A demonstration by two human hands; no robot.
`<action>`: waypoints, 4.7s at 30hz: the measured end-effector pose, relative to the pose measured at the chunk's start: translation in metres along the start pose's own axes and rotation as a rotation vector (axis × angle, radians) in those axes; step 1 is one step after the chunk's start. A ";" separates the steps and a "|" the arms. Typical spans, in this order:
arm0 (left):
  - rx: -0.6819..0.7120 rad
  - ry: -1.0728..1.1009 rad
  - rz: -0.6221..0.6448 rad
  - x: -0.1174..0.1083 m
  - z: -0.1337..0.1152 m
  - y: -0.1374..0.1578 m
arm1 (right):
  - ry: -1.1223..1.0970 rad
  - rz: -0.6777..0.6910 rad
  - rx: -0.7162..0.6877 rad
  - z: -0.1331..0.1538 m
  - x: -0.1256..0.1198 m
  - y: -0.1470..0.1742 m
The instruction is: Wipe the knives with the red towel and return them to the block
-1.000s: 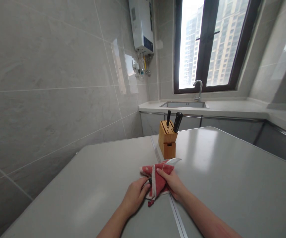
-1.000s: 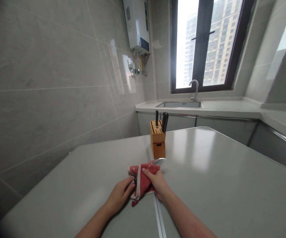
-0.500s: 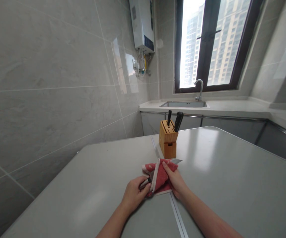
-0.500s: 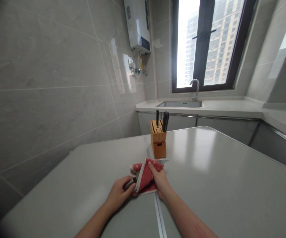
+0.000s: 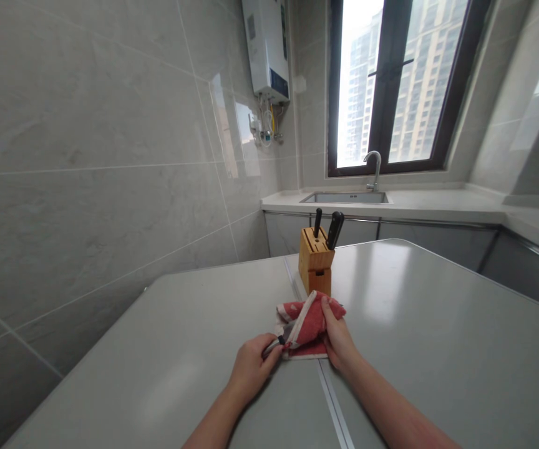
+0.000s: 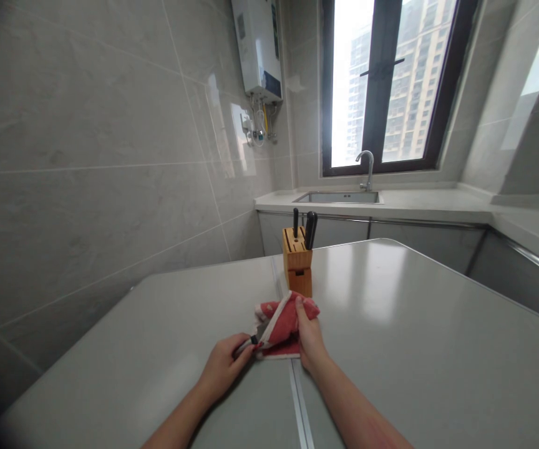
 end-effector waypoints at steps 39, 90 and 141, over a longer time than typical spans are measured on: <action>-0.012 -0.039 0.023 0.002 0.003 0.001 | -0.021 -0.057 0.103 0.007 0.006 0.005; -0.065 -0.186 0.083 0.008 0.010 0.002 | -0.068 0.161 0.130 0.010 0.022 0.012; -0.040 -0.047 -0.011 0.002 0.006 -0.002 | 0.114 0.130 0.143 0.000 0.016 0.015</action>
Point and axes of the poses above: each hand's wrist, its own y-axis away from the middle knuckle, its own x-axis out of the palm, z = x × y, the point moved 6 cm from there along -y, towards the middle knuckle, and after that the axes turned 4 degrees about y, right-handed, at the moved point
